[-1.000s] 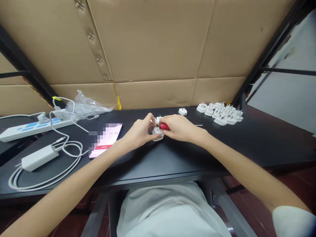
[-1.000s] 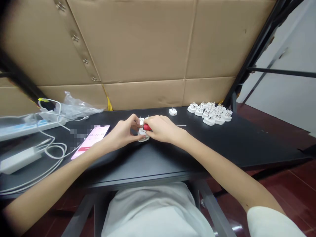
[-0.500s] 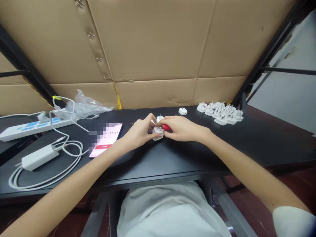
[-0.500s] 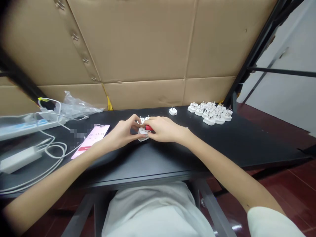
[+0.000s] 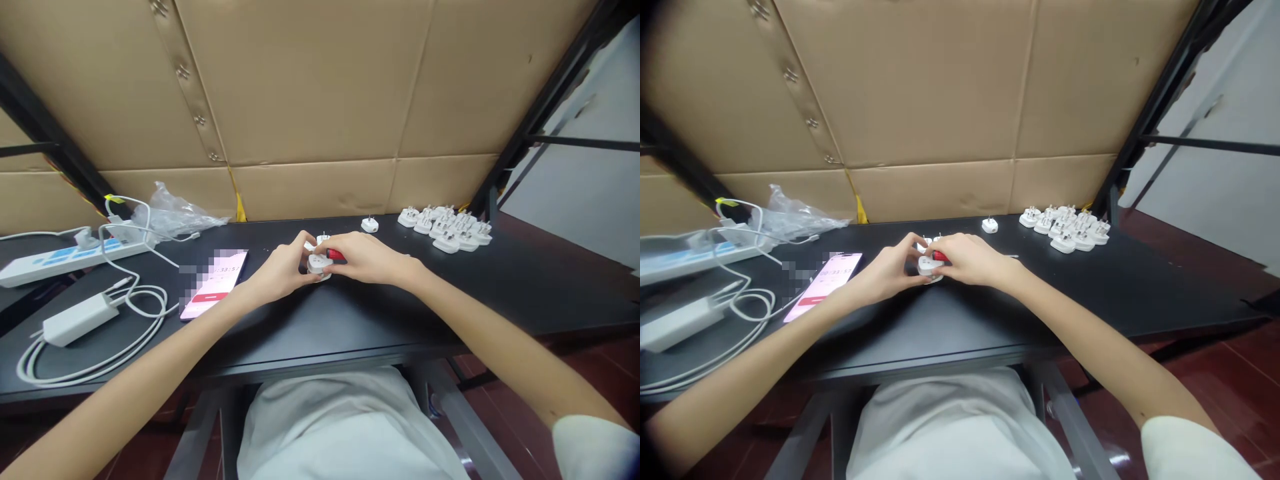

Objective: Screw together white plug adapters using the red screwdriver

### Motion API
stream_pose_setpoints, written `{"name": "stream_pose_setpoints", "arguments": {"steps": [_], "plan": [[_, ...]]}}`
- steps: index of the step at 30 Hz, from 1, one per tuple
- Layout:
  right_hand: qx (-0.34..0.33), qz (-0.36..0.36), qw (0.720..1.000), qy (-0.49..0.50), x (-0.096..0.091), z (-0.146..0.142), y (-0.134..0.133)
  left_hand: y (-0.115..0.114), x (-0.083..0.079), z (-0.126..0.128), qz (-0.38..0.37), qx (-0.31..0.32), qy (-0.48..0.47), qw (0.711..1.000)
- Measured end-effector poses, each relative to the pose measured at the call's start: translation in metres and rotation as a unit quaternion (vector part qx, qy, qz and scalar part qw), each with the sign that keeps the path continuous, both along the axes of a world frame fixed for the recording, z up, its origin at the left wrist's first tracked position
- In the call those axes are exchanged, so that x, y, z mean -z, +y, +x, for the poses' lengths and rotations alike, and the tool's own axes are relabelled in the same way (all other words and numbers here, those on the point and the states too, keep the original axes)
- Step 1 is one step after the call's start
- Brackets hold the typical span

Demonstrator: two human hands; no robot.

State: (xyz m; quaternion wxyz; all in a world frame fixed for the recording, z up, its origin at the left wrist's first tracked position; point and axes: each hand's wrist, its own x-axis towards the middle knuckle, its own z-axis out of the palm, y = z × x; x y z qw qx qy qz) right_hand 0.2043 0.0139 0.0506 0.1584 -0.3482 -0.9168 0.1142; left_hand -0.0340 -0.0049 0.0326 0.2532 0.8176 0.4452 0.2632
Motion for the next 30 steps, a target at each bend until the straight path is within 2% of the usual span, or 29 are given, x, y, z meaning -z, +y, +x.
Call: {"name": "stream_pose_setpoints", "arguments": {"steps": [10,14,21,25,30], "plan": [[-0.001,-0.009,0.999,0.039,-0.002,0.005,0.005,0.006,0.004,-0.001,0.003,-0.037,-0.044,0.998],[-0.009,-0.018,0.998,0.052,-0.002,0.006,0.006,0.008,0.006,-0.001,-0.018,-0.057,-0.082,0.995],[-0.013,-0.015,0.997,0.075,-0.002,0.006,0.007,0.012,0.011,-0.001,-0.068,-0.125,-0.137,0.980],[-0.008,-0.026,0.995,0.097,0.000,0.008,0.009,0.011,0.009,0.003,-0.087,-0.160,-0.208,0.961],[0.021,-0.040,0.991,0.122,0.000,0.008,0.008,0.010,0.006,0.006,-0.084,-0.171,-0.261,0.946]]}}
